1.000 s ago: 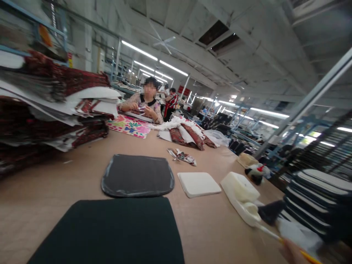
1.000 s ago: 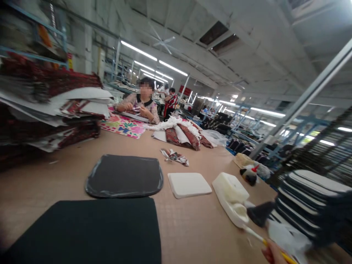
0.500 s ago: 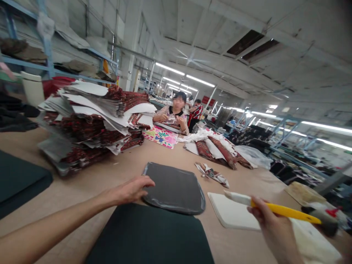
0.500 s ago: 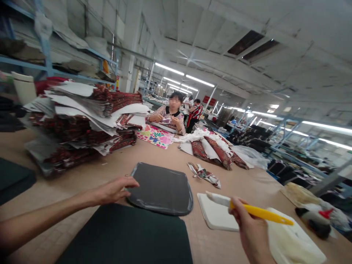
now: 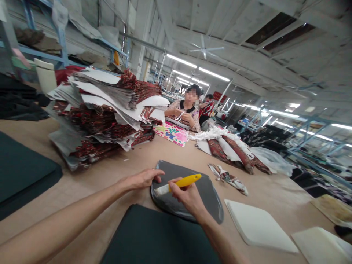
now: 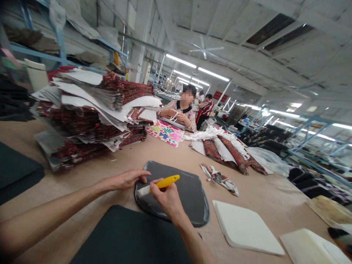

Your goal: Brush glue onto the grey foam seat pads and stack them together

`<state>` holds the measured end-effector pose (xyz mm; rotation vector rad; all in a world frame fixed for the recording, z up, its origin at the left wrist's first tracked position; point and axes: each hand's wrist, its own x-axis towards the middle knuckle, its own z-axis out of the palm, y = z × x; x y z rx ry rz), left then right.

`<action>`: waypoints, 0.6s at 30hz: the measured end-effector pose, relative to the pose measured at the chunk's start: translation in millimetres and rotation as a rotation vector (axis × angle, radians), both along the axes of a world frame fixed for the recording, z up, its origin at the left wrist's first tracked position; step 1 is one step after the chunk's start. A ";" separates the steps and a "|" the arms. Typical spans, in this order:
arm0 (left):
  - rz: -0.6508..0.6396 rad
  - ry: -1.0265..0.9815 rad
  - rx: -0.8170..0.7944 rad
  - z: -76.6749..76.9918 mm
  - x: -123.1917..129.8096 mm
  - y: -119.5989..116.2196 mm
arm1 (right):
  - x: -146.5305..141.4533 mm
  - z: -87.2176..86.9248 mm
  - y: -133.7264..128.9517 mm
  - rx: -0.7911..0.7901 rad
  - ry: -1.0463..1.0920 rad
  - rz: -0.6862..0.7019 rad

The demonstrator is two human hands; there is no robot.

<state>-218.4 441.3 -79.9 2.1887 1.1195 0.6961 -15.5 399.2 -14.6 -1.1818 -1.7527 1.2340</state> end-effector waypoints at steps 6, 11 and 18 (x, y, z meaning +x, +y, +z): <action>0.031 0.072 -0.002 9.7 3.1 -7.3 | -0.3 -3.8 5.9 -0.031 -0.048 0.083; 0.029 0.174 -0.008 19.3 8.8 -10.3 | 22.9 6.6 -3.0 -0.034 -0.103 0.116; -0.094 0.283 0.033 39.2 18.8 -19.1 | 72.1 11.2 -5.4 -0.032 -0.188 0.089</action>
